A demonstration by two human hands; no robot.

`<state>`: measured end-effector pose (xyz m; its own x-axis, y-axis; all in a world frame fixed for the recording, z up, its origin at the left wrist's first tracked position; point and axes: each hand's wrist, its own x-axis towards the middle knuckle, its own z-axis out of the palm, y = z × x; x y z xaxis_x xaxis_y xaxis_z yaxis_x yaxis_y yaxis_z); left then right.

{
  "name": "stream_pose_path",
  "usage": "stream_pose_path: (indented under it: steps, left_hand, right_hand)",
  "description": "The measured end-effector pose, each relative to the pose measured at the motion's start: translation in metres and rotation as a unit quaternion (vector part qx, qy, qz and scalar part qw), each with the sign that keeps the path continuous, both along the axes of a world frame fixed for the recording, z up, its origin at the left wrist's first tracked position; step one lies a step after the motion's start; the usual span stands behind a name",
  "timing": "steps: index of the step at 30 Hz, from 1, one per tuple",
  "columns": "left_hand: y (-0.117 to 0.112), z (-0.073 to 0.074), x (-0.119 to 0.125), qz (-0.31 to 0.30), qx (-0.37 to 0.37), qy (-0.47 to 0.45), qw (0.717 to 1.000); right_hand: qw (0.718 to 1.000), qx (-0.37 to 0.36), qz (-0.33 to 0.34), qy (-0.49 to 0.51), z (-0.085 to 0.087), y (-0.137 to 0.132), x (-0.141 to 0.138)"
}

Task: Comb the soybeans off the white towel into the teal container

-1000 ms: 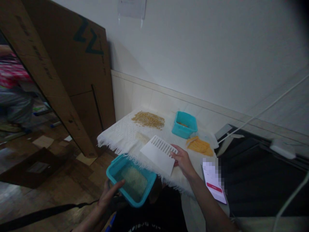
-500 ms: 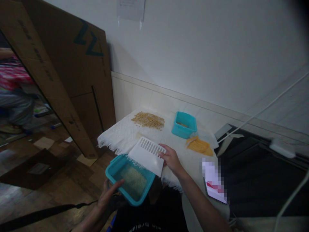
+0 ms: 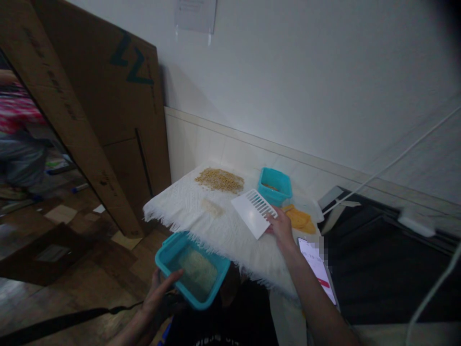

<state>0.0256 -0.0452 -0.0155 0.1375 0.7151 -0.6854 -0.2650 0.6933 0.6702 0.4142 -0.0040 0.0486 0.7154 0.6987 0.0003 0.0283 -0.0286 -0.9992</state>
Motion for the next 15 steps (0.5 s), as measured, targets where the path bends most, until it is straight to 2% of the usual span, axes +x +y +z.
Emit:
stream_pose_path:
  steps: [4, 8, 12, 15]
  left_hand:
    - [-0.001, -0.002, -0.001, -0.002, 0.006, -0.004, 1.000]
    - [-0.002, -0.003, -0.002, -0.001, 0.003, -0.010, 1.000]
    - [-0.001, -0.002, 0.000, 0.002, -0.003, -0.009, 1.000]
    - [-0.001, 0.000, 0.000, 0.002, -0.002, -0.004, 1.000]
  right_hand:
    - [0.998, -0.028, 0.052, 0.020, -0.010, 0.002, -0.004]
    - [0.992, -0.041, 0.112, 0.031, -0.012, -0.004, -0.014]
    - [0.986, -0.046, 0.155, 0.042, -0.007, -0.013, -0.020]
    - [0.989, -0.043, 0.139, 0.031, 0.001, -0.015, -0.013]
